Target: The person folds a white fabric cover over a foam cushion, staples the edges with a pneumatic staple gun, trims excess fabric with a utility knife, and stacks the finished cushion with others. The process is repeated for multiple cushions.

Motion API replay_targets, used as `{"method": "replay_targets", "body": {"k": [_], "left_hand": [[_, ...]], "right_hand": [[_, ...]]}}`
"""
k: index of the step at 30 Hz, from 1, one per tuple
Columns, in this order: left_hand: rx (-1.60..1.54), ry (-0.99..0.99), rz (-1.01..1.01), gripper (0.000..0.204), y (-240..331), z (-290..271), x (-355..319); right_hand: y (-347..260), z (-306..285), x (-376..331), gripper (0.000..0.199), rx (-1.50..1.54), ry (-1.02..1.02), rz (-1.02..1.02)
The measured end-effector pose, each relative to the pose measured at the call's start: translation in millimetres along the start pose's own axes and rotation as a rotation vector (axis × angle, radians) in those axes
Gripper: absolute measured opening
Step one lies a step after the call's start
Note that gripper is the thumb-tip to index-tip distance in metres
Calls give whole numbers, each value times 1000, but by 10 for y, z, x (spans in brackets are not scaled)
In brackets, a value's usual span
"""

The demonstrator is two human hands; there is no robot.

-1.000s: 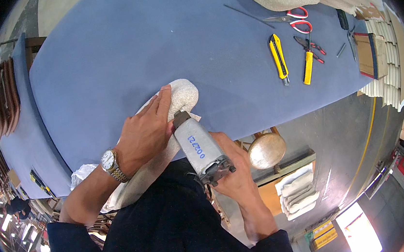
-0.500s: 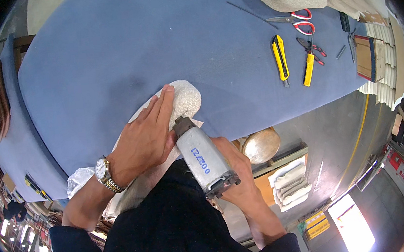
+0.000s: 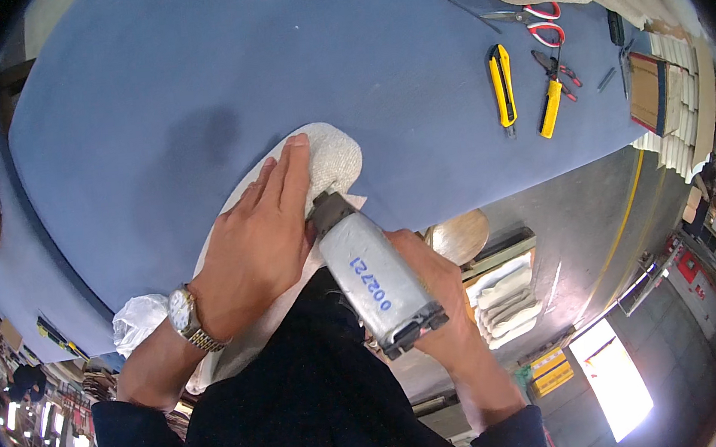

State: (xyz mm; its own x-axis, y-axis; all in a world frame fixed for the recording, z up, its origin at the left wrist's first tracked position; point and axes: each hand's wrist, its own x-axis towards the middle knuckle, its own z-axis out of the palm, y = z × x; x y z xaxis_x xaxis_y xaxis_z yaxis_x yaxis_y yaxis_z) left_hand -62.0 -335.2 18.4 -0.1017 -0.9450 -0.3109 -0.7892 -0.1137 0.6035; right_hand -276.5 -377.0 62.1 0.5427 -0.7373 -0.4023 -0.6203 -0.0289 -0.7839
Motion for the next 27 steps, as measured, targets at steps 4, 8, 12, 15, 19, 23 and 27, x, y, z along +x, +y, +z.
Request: {"method": "replay_targets", "body": {"k": [4,8,12,15,19,23,27], "left_hand": [[40,6,-67,84,11,64,-44],[10,76,-57,80,-17,182,-161],[26,56,-58,76,35,181,-175],[49,77,-35,74,44,217,-196],[68,100,-27,71,44,264,-207],[72,142,5,69,37,281,-203],[64,140,22,67,43,223,-203]], "right_hand": [[169,54,-18,33,-109,15,-153],[118,123,-129,34,4,76,-105],[227,195,-250,42,88,129,-127],[234,170,-276,43,85,118,-136],[259,166,-322,37,87,106,-181],[224,185,-350,38,115,93,-177],[180,152,-322,38,62,90,-165]]}}
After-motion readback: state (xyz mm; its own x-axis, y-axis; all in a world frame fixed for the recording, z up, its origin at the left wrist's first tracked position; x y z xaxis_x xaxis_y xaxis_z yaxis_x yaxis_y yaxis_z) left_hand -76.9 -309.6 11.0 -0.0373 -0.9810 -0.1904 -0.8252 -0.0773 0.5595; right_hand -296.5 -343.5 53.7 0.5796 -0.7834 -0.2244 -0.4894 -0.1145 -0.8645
